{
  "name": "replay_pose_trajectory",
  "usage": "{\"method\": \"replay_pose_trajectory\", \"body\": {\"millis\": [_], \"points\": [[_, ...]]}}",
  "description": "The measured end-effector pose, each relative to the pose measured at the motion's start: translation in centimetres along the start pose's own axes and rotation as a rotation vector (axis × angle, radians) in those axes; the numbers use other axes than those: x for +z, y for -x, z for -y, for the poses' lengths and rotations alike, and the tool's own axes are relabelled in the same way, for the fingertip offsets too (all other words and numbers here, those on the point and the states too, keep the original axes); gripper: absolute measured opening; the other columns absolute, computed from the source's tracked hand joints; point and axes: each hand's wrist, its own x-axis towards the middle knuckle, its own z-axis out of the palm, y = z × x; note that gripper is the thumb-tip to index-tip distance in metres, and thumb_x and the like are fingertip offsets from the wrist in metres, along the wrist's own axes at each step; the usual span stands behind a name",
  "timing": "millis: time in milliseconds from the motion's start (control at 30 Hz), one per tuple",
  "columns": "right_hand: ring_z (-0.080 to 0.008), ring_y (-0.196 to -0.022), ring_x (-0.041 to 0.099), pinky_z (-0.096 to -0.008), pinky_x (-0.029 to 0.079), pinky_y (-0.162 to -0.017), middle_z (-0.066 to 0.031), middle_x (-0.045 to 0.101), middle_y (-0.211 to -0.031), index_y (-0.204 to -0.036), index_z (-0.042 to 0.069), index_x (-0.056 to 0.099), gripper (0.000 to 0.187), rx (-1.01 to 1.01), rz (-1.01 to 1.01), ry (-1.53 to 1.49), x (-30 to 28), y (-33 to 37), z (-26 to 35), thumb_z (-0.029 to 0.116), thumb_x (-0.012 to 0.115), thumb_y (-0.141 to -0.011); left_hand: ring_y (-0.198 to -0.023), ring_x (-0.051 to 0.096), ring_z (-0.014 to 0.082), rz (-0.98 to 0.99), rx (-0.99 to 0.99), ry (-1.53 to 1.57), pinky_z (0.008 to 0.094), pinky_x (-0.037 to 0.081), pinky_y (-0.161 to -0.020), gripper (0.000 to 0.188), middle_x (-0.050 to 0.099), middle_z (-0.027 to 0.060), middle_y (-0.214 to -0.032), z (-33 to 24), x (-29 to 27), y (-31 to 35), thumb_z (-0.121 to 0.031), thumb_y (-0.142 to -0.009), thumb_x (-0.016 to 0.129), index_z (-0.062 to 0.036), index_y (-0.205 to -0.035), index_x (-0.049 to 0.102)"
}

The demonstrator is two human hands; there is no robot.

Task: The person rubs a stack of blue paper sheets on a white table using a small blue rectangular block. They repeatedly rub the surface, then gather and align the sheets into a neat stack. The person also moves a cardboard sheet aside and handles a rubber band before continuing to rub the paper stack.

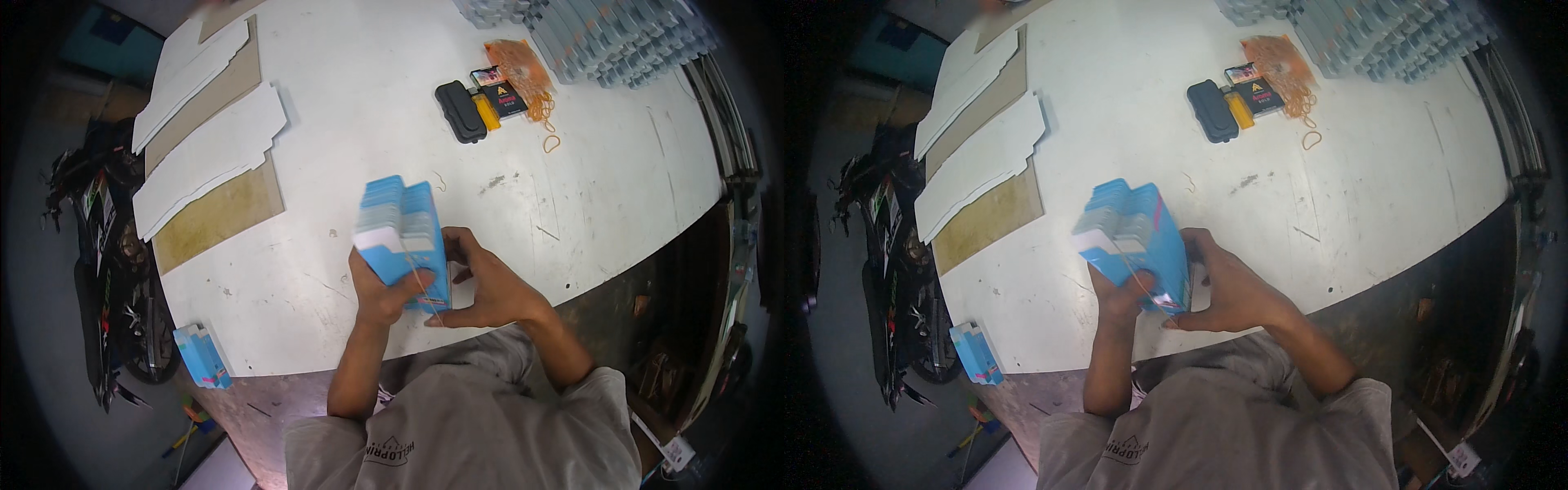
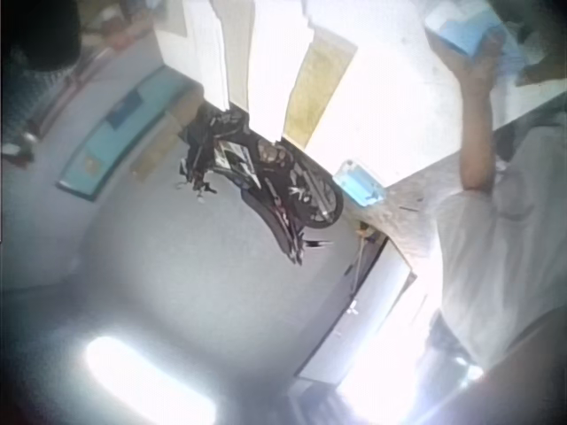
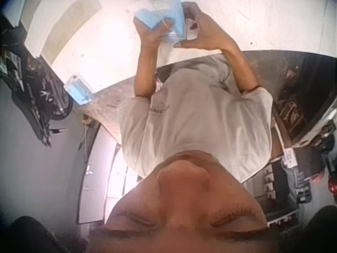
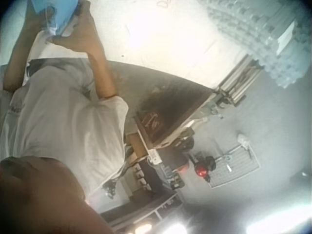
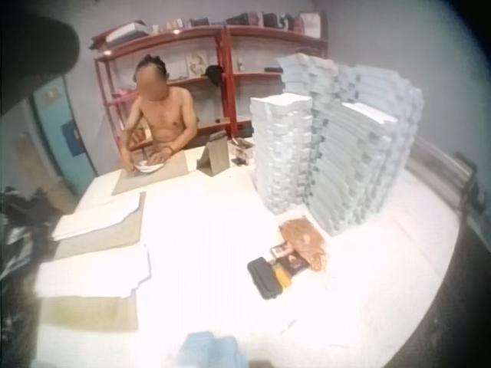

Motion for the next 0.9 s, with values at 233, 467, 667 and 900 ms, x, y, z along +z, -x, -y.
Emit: {"method": "replay_pose_trajectory", "body": {"millis": [233, 467, 667, 900], "points": [[-0.0331, -0.138, 0.054, -0.0459, 0.051, -0.107, -0.0212, 0.049, -0.152, -0.151, 0.000, 0.033, 0.088, -0.142, -0.143, -0.324, 2.1, -0.2, -3.8, 0.012, 0.086, -0.082, -0.094, 0.066, 0.0178, -0.242, -0.085, 0.167, 0.0309, 0.054, -0.078, 0.049, 0.067, 0.0072, -0.107, 1.1, 0.8, -0.1, -0.011, -0.084, 0.073, 0.0023, -0.128, 0.058], [-0.0314, -0.150, 0.040, -0.0509, 0.043, -0.117, -0.0210, 0.045, -0.156, -0.148, 0.001, 0.043, 0.067, -0.377, -0.626, -0.704, -0.2, 1.8, -7.7, -0.003, 0.069, -0.086, -0.096, 0.067, 0.0251, 0.015, 0.024, -0.551, 0.0383, 0.055, -0.080, 0.060, 0.067, 0.0110, -0.111, -2.6, 1.5, -2.8, -0.023, -0.079, 0.083, 0.0030, -0.128, 0.058], [-0.0358, -0.155, 0.034, -0.0497, 0.034, -0.123, -0.0249, 0.042, -0.160, -0.158, 0.001, 0.035, 0.096, -0.431, -0.391, 0.314, -4.0, 0.9, -2.7, 0.012, 0.087, -0.078, -0.114, 0.056, 0.0383, 0.495, 0.277, -1.368, 0.0477, 0.045, -0.101, 0.099, 0.057, 0.0189, -0.128, -0.7, 2.2, -3.5, -0.030, -0.060, 0.087, 0.0000, -0.147, 0.049], [-0.0391, -0.159, 0.023, -0.0518, 0.020, -0.129, -0.0231, 0.025, -0.171, -0.166, 0.001, 0.022, 0.123, -0.419, -0.385, -0.102, -5.4, 0.7, -6.9, 0.033, 0.094, -0.071, -0.153, 0.025, 0.0478, 0.460, 0.438, -1.196, 0.0605, 0.019, -0.123, 0.116, 0.028, 0.0291, -0.165, -2.7, 0.7, -1.9, -0.050, -0.071, 0.080, 0.0065, -0.160, 0.032]]}}
